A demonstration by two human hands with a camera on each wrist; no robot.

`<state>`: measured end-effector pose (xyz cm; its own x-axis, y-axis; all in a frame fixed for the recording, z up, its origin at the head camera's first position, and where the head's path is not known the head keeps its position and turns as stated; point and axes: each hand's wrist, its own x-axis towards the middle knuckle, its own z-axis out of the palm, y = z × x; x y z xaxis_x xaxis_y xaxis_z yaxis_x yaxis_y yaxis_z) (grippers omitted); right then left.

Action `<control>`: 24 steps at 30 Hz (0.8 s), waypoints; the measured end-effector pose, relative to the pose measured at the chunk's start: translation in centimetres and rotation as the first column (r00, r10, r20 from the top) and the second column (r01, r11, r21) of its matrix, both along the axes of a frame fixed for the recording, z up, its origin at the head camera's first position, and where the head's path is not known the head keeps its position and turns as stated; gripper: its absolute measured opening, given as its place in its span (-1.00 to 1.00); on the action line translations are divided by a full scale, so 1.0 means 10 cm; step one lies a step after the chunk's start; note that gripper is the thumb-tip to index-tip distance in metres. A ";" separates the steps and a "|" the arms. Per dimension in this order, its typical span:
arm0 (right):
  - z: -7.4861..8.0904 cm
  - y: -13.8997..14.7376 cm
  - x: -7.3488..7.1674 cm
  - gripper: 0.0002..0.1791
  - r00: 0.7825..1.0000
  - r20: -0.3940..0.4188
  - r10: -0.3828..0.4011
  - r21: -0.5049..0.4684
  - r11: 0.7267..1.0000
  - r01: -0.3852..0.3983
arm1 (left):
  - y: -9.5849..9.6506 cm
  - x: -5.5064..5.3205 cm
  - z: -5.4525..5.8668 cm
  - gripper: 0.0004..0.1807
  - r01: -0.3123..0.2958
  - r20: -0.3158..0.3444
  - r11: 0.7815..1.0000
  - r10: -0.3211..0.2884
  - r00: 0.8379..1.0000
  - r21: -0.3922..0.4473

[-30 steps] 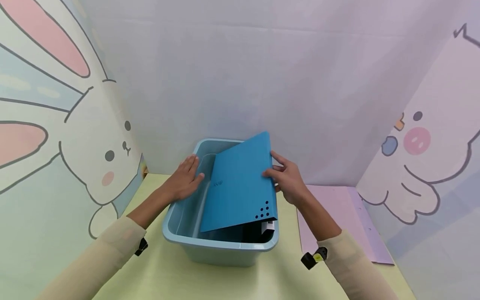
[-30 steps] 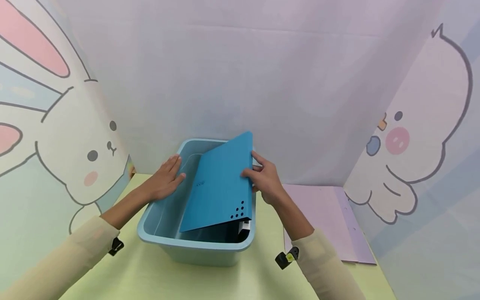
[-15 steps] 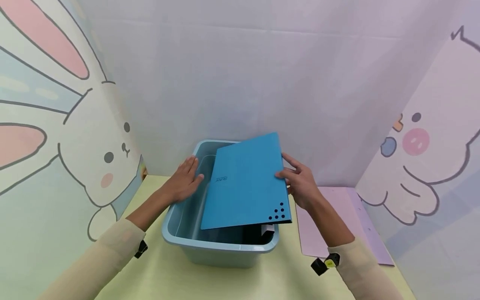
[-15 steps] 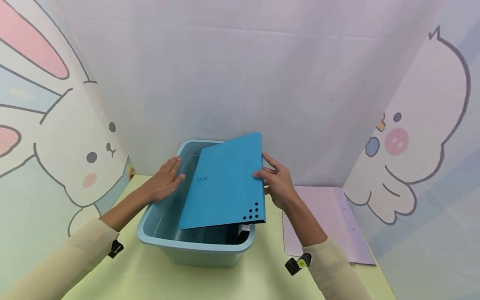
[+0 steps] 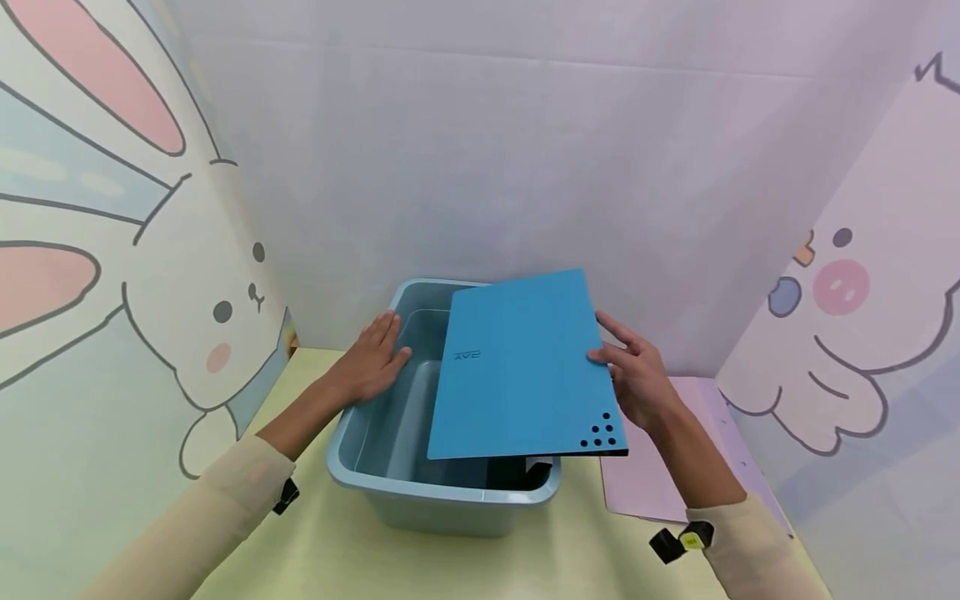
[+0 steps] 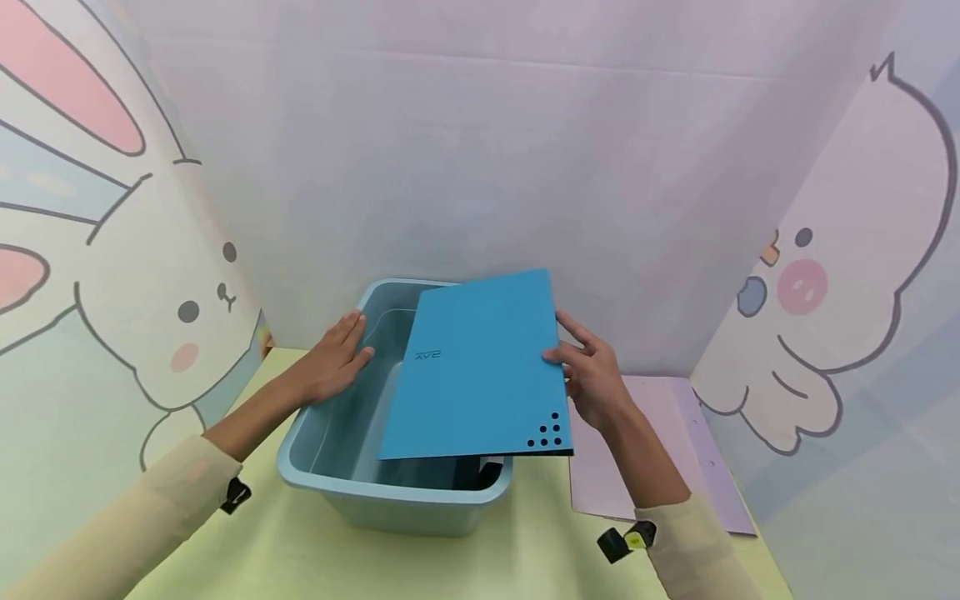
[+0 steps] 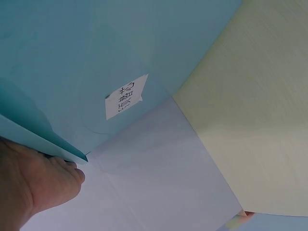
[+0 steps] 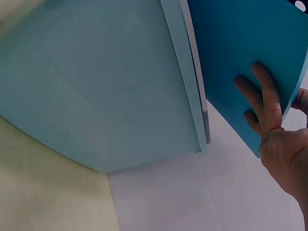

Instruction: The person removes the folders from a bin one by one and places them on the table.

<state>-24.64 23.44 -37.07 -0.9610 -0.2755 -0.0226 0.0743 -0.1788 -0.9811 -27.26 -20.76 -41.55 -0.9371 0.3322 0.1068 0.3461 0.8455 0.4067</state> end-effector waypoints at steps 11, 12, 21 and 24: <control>0.01 0.29 0.06 -0.19 0.997 -0.034 -0.063 0.072 0.995 0.066 | 0.00 0.01 0.03 -0.19 0.004 0.005 1.000 -0.003 1.000 -0.005; 0.02 0.31 0.07 -0.18 0.997 -0.037 -0.065 0.068 0.995 0.067 | 0.00 0.02 0.04 -0.19 0.003 0.007 1.000 -0.003 1.000 -0.004; 0.04 0.57 0.10 -0.16 0.995 -0.028 -0.095 0.048 0.994 0.096 | 0.00 0.03 0.04 -0.21 0.017 -0.001 1.000 -0.017 1.000 0.010; 0.02 0.66 0.10 -0.18 0.995 -0.043 -0.087 0.043 0.995 0.089 | 0.00 0.04 0.04 -0.20 0.014 -0.003 1.000 -0.014 1.000 0.009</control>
<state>-23.61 30.01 -36.82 -0.9818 -0.1896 0.0067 0.0200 -0.1388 -0.9901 -26.87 -20.75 -41.16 -0.9322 0.3442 0.1122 0.3587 0.8371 0.4130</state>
